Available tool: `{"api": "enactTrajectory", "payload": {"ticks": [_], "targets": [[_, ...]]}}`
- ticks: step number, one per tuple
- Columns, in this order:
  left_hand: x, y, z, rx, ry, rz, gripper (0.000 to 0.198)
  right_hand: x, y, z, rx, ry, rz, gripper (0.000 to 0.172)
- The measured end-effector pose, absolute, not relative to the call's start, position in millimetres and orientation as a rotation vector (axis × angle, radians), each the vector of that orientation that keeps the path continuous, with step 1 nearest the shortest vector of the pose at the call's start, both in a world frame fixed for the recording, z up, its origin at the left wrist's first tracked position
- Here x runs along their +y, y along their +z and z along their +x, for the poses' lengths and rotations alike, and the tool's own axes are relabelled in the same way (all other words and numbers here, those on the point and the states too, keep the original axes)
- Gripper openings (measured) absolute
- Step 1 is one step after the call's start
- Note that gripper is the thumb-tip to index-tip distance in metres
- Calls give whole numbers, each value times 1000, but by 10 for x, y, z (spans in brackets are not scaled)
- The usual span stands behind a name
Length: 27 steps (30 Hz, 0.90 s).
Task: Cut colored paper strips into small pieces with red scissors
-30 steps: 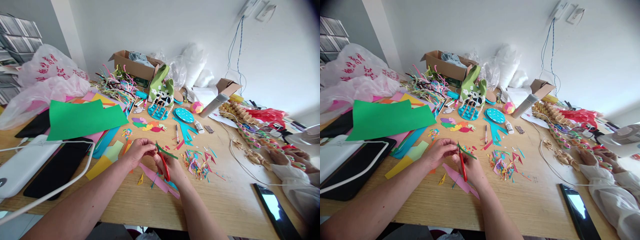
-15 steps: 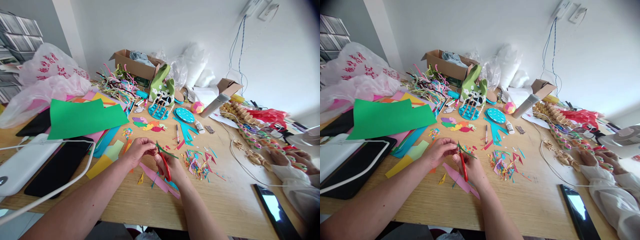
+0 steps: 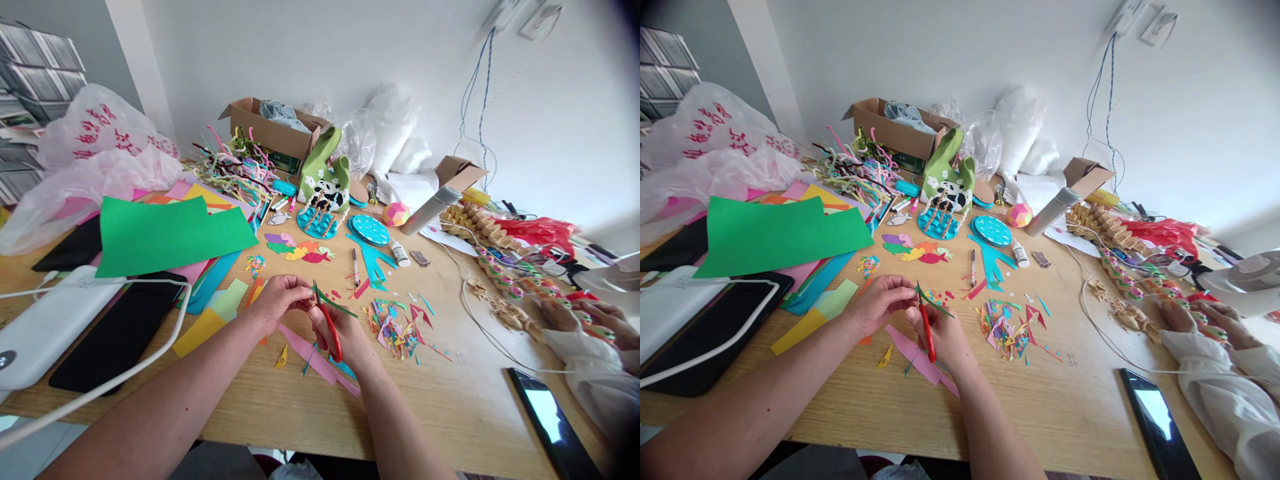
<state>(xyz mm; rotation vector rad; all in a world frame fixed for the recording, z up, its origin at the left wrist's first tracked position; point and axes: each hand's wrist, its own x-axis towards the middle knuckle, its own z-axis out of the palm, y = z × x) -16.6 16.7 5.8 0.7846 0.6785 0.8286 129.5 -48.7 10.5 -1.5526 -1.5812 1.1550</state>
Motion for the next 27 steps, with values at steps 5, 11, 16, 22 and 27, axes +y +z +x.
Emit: {"api": "enactTrajectory", "payload": {"ticks": [5, 11, 16, 22, 27], "targets": [[168, 59, -168, 673, 824, 792, 14, -485, 102, 1286, -1570, 1174, -1533, 49], [160, 71, -167, 675, 861, 783, 13, -485, 138, 1275, -1551, 1223, -1496, 50], [178, 72, -161, 682, 914, 768, 15, -502, 227, 1265, -1621, 1258, -1419, 59], [264, 14, -183, 732, 1070, 680, 15, -506, 298, 1308, -1710, 1455, -1363, 63], [295, 5, -211, 783, 1093, 688, 18, -593, 419, 1479, -1835, 1900, -1100, 57]]}}
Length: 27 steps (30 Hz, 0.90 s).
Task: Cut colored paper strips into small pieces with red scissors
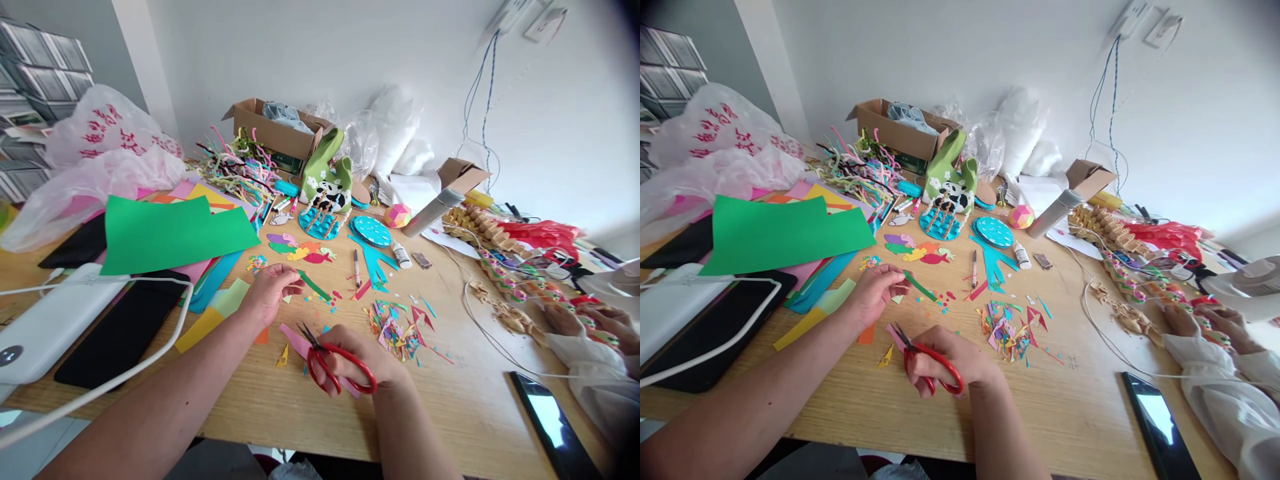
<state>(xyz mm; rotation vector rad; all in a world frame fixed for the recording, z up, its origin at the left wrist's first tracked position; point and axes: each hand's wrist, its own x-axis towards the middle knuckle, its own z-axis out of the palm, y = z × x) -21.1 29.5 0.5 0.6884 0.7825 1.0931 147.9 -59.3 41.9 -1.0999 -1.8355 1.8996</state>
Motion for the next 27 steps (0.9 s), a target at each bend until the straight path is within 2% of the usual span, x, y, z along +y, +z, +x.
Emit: {"api": "enactTrajectory", "payload": {"ticks": [3, 8, 27], "targets": [[271, 31, -208, 790, 1023, 754, 19, -612, 441, 1540, -1734, 1787, -1100, 63], [208, 84, -197, 791, 909, 866, 18, -542, 388, 1511, -1676, 1585, -1383, 53], [225, 47, -212, 751, 817, 837, 18, -517, 324, 1537, -1648, 1592, -1492, 50]]}}
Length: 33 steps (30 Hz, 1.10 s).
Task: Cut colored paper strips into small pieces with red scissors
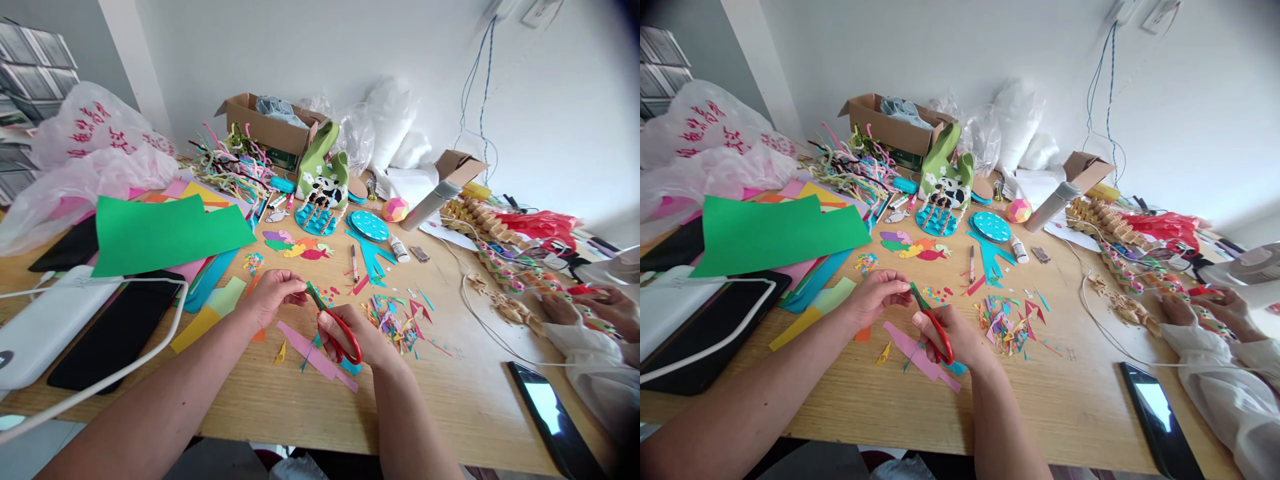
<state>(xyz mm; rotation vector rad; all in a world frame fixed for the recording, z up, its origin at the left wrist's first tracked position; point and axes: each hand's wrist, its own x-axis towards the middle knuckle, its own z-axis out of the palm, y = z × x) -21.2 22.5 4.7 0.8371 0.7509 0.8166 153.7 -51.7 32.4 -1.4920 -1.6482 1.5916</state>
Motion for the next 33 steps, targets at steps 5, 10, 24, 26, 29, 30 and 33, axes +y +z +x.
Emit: {"api": "enactTrajectory", "payload": {"ticks": [5, 10, 24, 26, 29, 30, 33], "targets": [[206, 51, -205, 745, 797, 851, 18, -511, 312, 1535, -1634, 1591, -1487, 50], [193, 57, -198, 735, 779, 846, 17, -507, 313, 1521, -1642, 1573, -1474, 49], [200, 53, -206, 710, 781, 822, 16, -502, 312, 1440, -1548, 1532, -1463, 48], [196, 63, -203, 711, 786, 821, 17, -504, 315, 1425, -1542, 1505, -1449, 48], [187, 73, -196, 707, 802, 829, 18, -505, 304, 1406, -1519, 1481, -1467, 48], [183, 74, -192, 704, 808, 833, 19, -503, 295, 1400, -1514, 1476, -1470, 48], [172, 70, -181, 698, 833, 843, 19, -496, 264, 1382, -1518, 1452, -1466, 48]]}}
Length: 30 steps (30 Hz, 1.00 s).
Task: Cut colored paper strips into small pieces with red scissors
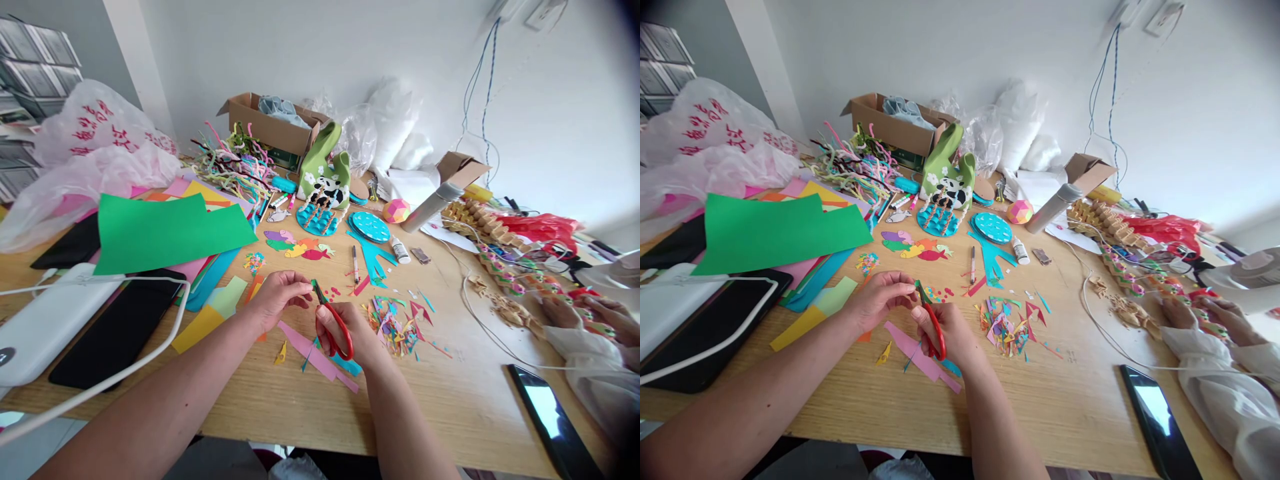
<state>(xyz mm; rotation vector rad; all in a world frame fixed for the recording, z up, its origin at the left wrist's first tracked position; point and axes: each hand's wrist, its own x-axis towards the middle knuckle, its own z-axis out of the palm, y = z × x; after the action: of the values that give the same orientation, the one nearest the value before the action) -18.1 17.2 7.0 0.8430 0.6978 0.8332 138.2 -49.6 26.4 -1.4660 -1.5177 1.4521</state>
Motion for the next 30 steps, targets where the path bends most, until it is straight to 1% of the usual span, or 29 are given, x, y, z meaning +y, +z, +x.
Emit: {"api": "enactTrajectory", "payload": {"ticks": [13, 21, 30], "targets": [[151, 42, -143, 684, 881, 797, 19, -500, 174, 1344, -1628, 1303, -1505, 51], [153, 29, -141, 669, 867, 795, 19, -492, 149, 1357, -1612, 1316, -1486, 46], [150, 28, -143, 674, 855, 790, 19, -522, 179, 1343, -1626, 1292, -1528, 49]]}}
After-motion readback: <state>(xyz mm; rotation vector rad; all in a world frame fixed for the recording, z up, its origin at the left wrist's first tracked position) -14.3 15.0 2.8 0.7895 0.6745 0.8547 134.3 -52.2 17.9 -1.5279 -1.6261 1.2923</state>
